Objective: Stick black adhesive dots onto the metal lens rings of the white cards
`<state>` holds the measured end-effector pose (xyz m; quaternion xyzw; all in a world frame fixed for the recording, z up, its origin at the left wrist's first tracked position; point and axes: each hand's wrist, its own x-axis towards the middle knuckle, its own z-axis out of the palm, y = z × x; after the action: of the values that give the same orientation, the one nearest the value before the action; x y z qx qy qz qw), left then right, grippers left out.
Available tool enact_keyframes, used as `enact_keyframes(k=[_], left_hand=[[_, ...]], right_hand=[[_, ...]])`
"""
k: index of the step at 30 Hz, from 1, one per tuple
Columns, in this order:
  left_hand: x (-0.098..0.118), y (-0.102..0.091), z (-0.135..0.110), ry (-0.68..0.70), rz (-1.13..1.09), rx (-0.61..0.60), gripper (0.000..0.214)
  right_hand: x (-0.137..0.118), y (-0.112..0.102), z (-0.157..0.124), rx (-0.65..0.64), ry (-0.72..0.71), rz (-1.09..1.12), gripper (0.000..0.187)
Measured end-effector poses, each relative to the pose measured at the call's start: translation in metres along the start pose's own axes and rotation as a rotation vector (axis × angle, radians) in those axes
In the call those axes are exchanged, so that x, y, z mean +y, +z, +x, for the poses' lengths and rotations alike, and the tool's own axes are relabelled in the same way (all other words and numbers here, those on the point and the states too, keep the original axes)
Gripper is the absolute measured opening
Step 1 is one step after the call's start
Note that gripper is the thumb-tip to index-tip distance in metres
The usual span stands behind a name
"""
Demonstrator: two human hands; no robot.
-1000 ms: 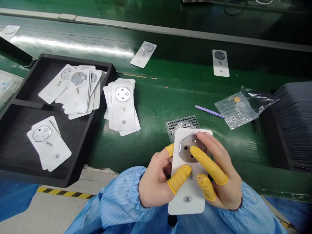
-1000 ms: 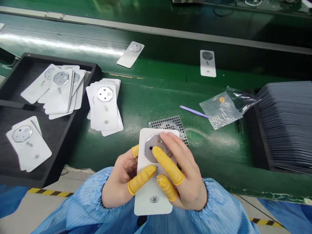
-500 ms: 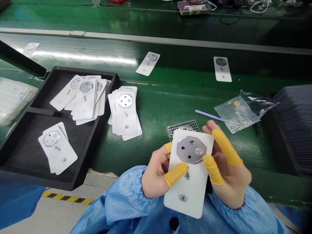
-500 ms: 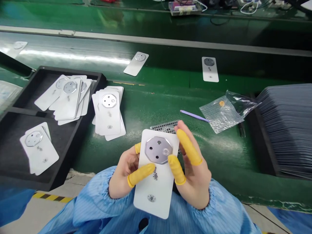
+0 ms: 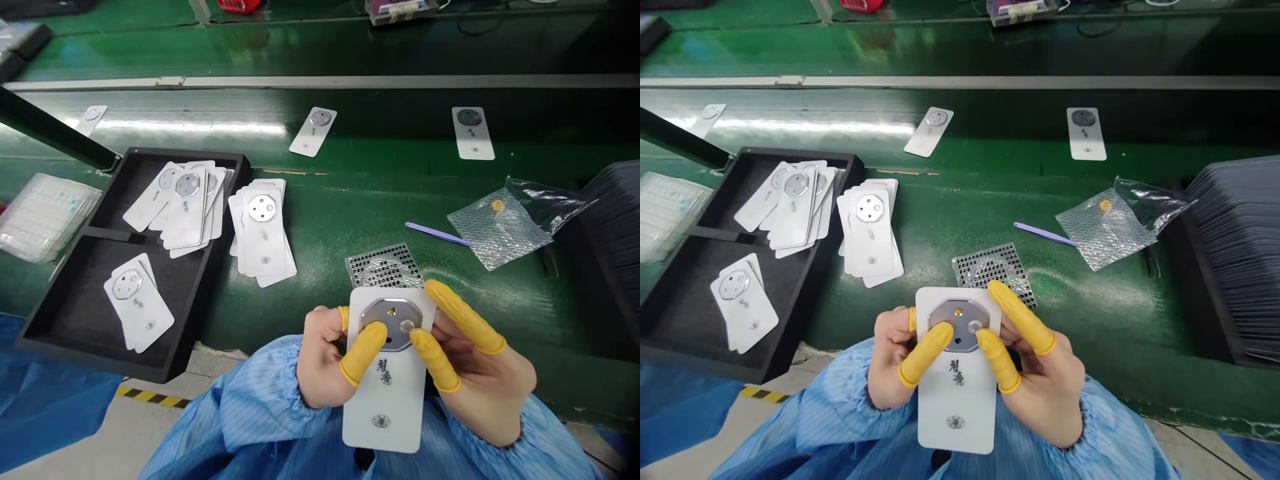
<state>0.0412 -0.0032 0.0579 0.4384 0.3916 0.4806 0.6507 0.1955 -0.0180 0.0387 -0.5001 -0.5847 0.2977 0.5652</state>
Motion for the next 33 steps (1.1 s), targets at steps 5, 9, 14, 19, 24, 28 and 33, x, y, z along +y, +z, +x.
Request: enact_keyframes(k=[5, 9, 14, 19, 24, 28, 33], left_hand=[[-0.002, -0.007, 0.001, -0.099, 0.038, -0.056, 0.023], [-0.006, -0.011, 0.003, -0.028, 0.099, -0.037, 0.025], [-0.013, -0.008, 0.005, 0.043, 0.112, 0.068, 0.035], [-0.013, -0.003, 0.007, 0.06, 0.115, 0.118, 0.049], [-0.02, -0.005, 0.018, -0.127, 0.032, 0.104, 0.041], [-0.03, -0.017, 0.034, -0.371, -0.113, 0.079, 0.042], [-0.038, -0.03, 0.042, -0.377, -0.188, 0.142, 0.042]], right_hand=[[0.006, 0.001, 0.002, 0.058, 0.012, -0.022, 0.054], [0.008, 0.003, 0.001, 0.028, 0.025, 0.042, 0.056], [0.014, 0.003, -0.002, -0.005, 0.029, 0.055, 0.054], [0.017, 0.005, -0.004, 0.0, 0.126, 0.043, 0.045], [0.02, 0.006, 0.002, -0.15, 0.198, 0.134, 0.036], [0.048, -0.011, 0.072, -0.35, 0.158, -0.197, 0.048], [0.097, -0.056, 0.226, -0.143, 0.298, -0.978, 0.046]])
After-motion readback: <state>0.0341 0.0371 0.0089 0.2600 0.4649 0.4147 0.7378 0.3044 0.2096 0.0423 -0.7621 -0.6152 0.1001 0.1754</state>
